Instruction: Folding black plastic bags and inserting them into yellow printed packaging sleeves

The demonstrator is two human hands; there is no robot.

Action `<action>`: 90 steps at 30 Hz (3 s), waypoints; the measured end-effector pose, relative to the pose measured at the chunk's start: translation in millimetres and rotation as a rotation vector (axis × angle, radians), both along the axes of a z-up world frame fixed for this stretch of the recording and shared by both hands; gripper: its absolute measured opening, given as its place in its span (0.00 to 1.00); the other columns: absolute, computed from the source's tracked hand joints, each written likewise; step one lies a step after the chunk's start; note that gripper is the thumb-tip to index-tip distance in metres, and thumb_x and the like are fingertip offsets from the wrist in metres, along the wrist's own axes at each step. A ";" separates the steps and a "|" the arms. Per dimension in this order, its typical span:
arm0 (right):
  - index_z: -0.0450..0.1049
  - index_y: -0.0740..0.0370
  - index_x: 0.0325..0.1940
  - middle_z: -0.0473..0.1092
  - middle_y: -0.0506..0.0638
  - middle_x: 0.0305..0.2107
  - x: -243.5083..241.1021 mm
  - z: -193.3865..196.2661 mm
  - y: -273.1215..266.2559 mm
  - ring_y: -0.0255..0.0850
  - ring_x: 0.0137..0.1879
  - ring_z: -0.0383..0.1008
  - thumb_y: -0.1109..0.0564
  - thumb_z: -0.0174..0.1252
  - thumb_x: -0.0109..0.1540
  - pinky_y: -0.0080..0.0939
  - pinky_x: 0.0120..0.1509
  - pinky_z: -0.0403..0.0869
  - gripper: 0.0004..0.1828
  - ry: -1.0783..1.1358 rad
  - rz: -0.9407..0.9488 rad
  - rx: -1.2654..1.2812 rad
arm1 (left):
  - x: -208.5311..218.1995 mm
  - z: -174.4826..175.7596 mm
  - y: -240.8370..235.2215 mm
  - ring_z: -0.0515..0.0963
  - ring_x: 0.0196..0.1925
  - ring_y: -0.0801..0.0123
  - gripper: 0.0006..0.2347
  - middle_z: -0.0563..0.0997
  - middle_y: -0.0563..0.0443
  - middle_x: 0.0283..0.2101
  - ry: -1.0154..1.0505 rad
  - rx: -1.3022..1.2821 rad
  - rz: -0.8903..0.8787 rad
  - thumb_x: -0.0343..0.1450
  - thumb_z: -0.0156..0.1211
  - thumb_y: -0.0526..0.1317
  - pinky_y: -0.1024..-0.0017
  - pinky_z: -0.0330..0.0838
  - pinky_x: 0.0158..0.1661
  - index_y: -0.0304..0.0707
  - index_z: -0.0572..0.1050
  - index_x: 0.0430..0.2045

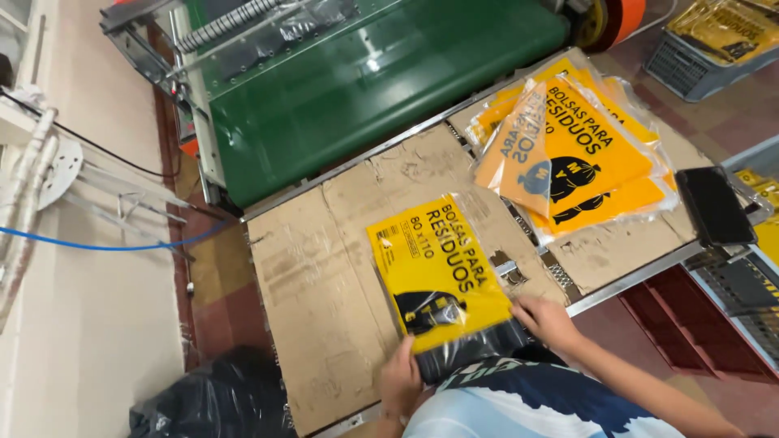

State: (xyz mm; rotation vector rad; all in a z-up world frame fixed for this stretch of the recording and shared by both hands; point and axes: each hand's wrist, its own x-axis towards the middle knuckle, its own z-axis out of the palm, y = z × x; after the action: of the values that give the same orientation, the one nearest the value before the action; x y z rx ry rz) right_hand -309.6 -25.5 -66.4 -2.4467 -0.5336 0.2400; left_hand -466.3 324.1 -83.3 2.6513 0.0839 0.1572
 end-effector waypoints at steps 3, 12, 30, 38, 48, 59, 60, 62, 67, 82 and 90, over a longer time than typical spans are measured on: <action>0.69 0.51 0.30 0.74 0.49 0.27 46.8 25.0 24.5 0.47 0.34 0.76 0.40 0.46 0.69 0.48 0.38 0.69 0.19 -0.075 0.006 0.025 | 59.8 21.2 11.7 0.79 0.22 0.59 0.18 0.84 0.49 0.31 -0.161 0.097 0.008 0.75 0.48 0.37 0.61 0.72 0.21 0.46 0.71 0.61; 0.73 0.53 0.30 0.78 0.51 0.30 29.1 8.3 1.7 0.47 0.37 0.77 0.44 0.50 0.66 0.49 0.43 0.70 0.16 0.039 -0.137 -0.035 | 40.1 14.0 -0.4 0.78 0.22 0.52 0.19 0.82 0.49 0.28 0.043 0.080 0.072 0.73 0.49 0.42 0.54 0.70 0.22 0.50 0.68 0.61; 0.75 0.64 0.56 0.78 0.61 0.37 -34.6 67.6 80.3 0.51 0.39 0.81 0.30 0.46 0.65 0.45 0.42 0.80 0.36 1.489 -0.330 0.827 | 110.8 -25.1 -70.0 0.82 0.28 0.67 0.12 0.86 0.46 0.32 0.563 -1.174 0.468 0.63 0.73 0.42 0.70 0.73 0.28 0.33 0.84 0.35; 0.74 0.53 0.55 0.82 0.52 0.42 -23.1 59.6 42.2 0.42 0.31 0.80 0.47 0.60 0.64 0.31 0.19 0.67 0.17 1.325 -0.743 1.111 | 86.2 27.9 -105.7 0.86 0.36 0.81 0.11 0.91 0.54 0.32 0.682 -0.851 -0.111 0.64 0.70 0.43 0.76 0.82 0.37 0.36 0.88 0.32; 0.75 0.68 0.26 0.74 0.54 0.16 -78.7 225.6 -103.9 0.37 0.21 0.77 0.41 0.45 0.73 0.27 0.24 0.76 0.32 0.617 0.007 1.198 | 115.2 48.7 -102.1 0.70 0.15 0.73 0.12 0.74 0.48 0.14 0.805 -1.125 -0.759 0.72 0.62 0.37 0.73 0.59 0.18 0.33 0.75 0.17; 0.58 0.50 0.24 0.59 0.42 0.20 -74.3 254.0 -341.2 0.32 0.25 0.56 0.51 0.47 0.73 0.35 0.28 0.60 0.22 -0.045 -1.101 0.450 | 165.3 106.2 -167.0 0.72 0.24 0.74 0.05 0.76 0.52 0.22 0.808 -0.827 -0.746 0.71 0.60 0.32 0.77 0.66 0.28 0.36 0.76 0.23; 0.60 0.52 0.26 0.62 0.44 0.22 -68.3 243.9 -369.0 0.35 0.28 0.61 0.50 0.47 0.73 0.38 0.32 0.63 0.20 -0.180 -1.172 0.373 | 167.7 104.7 -170.7 0.73 0.25 0.74 0.04 0.75 0.52 0.23 0.802 -0.845 -0.723 0.71 0.60 0.32 0.77 0.68 0.30 0.37 0.76 0.24; 0.62 0.53 0.28 0.66 0.46 0.24 -59.0 216.6 -420.9 0.37 0.31 0.65 0.50 0.47 0.72 0.40 0.35 0.66 0.18 -0.320 -1.232 0.291 | 175.2 103.5 -180.2 0.74 0.26 0.73 0.04 0.75 0.52 0.24 0.790 -0.867 -0.698 0.71 0.60 0.33 0.76 0.71 0.31 0.37 0.76 0.25; 0.82 0.62 0.34 0.78 0.55 0.27 -40.0 99.1 -489.0 0.40 0.35 0.80 0.41 0.33 0.75 0.38 0.39 0.74 0.36 -0.348 -1.402 0.454 | 182.9 97.3 -188.4 0.75 0.29 0.73 0.03 0.77 0.52 0.26 0.765 -0.777 -0.593 0.71 0.60 0.35 0.75 0.71 0.35 0.37 0.78 0.27; 0.79 0.54 0.42 0.79 0.46 0.34 109.9 96.4 -145.5 0.39 0.39 0.81 0.45 0.41 0.72 0.40 0.43 0.80 0.22 -0.379 -0.346 0.279 | 180.1 14.2 -139.9 0.80 0.23 0.67 0.07 0.84 0.50 0.23 0.415 -0.731 -0.063 0.68 0.68 0.39 0.74 0.71 0.33 0.39 0.81 0.37; 0.73 0.62 0.48 0.73 0.58 0.43 97.1 87.2 3.5 0.52 0.50 0.72 0.36 0.30 0.74 0.54 0.57 0.70 0.33 -0.462 0.193 0.312 | 167.8 -67.8 -36.2 0.77 0.20 0.72 0.10 0.84 0.49 0.22 0.139 -0.873 0.084 0.63 0.68 0.36 0.76 0.70 0.25 0.39 0.82 0.37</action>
State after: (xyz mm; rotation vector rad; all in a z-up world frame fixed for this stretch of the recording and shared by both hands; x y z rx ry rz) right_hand -212.5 -22.0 20.8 -2.1411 -0.9310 -0.3201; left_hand -298.4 287.9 -151.1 1.7841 0.2467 -0.0381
